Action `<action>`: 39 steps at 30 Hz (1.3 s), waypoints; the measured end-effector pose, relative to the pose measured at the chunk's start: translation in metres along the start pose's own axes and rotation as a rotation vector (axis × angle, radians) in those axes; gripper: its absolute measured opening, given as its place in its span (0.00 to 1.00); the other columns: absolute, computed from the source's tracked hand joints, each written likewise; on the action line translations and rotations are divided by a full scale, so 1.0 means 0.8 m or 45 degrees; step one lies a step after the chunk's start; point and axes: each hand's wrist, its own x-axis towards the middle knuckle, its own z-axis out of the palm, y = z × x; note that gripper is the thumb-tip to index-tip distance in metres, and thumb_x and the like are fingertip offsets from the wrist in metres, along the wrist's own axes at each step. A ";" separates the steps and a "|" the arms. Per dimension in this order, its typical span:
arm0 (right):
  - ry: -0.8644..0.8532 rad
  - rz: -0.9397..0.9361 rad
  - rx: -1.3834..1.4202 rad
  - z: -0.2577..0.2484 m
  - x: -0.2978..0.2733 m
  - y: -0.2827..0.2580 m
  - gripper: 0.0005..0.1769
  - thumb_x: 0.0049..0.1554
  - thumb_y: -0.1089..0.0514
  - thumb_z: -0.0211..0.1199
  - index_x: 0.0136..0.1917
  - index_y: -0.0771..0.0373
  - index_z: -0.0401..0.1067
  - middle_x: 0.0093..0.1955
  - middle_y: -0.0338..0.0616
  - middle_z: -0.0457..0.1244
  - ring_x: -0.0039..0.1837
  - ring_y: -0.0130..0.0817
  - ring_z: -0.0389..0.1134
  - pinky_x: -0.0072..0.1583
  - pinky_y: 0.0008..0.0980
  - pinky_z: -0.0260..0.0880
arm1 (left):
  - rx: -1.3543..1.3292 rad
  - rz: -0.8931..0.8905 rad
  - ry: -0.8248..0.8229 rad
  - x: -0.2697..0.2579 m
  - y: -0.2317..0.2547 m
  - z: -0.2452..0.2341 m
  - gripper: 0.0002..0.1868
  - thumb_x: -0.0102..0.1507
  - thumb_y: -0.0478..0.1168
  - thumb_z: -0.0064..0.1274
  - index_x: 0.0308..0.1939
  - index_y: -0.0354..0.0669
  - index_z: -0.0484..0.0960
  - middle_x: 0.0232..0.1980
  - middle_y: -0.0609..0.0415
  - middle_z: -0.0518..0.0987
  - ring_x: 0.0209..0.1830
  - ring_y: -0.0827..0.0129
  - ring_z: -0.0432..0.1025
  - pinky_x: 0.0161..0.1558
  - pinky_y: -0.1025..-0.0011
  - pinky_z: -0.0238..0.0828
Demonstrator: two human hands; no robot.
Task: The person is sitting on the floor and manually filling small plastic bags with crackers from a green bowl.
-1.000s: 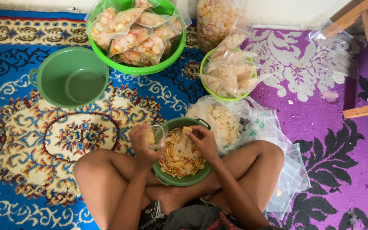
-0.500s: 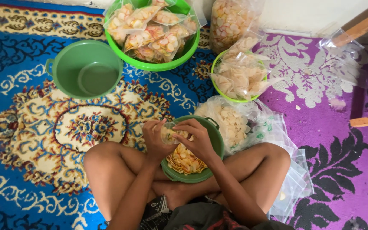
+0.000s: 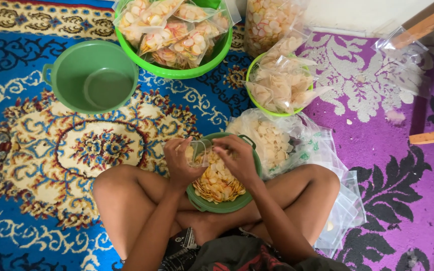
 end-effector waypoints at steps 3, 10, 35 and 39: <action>-0.067 0.191 -0.108 -0.022 -0.010 0.031 0.09 0.59 0.58 0.70 0.52 0.61 0.81 0.40 0.51 0.70 0.43 0.47 0.73 0.42 0.39 0.73 | 0.050 0.020 0.002 -0.006 -0.007 0.001 0.46 0.58 0.65 0.75 0.71 0.42 0.79 0.60 0.45 0.70 0.62 0.46 0.70 0.69 0.36 0.69; -0.813 0.528 -0.724 -0.005 -0.037 0.068 0.24 0.52 0.57 0.70 0.60 0.68 0.74 0.61 0.69 0.66 0.52 0.67 0.73 0.53 0.60 0.75 | 0.074 0.067 0.078 -0.006 -0.012 0.010 0.47 0.55 0.68 0.75 0.68 0.40 0.82 0.57 0.43 0.72 0.58 0.44 0.72 0.67 0.38 0.70; -0.989 0.591 -0.523 0.015 -0.071 0.101 0.29 0.50 0.46 0.69 0.58 0.68 0.76 0.58 0.63 0.65 0.52 0.71 0.71 0.52 0.59 0.76 | 0.082 0.059 0.044 -0.002 -0.007 0.005 0.41 0.58 0.58 0.73 0.69 0.39 0.81 0.59 0.44 0.71 0.60 0.44 0.71 0.65 0.38 0.71; -1.029 0.667 -0.412 0.007 -0.065 0.099 0.23 0.52 0.51 0.66 0.57 0.66 0.77 0.57 0.64 0.67 0.55 0.70 0.71 0.54 0.57 0.75 | 0.087 0.060 0.058 -0.004 -0.010 0.005 0.41 0.59 0.62 0.71 0.68 0.39 0.83 0.58 0.44 0.72 0.59 0.43 0.72 0.65 0.38 0.71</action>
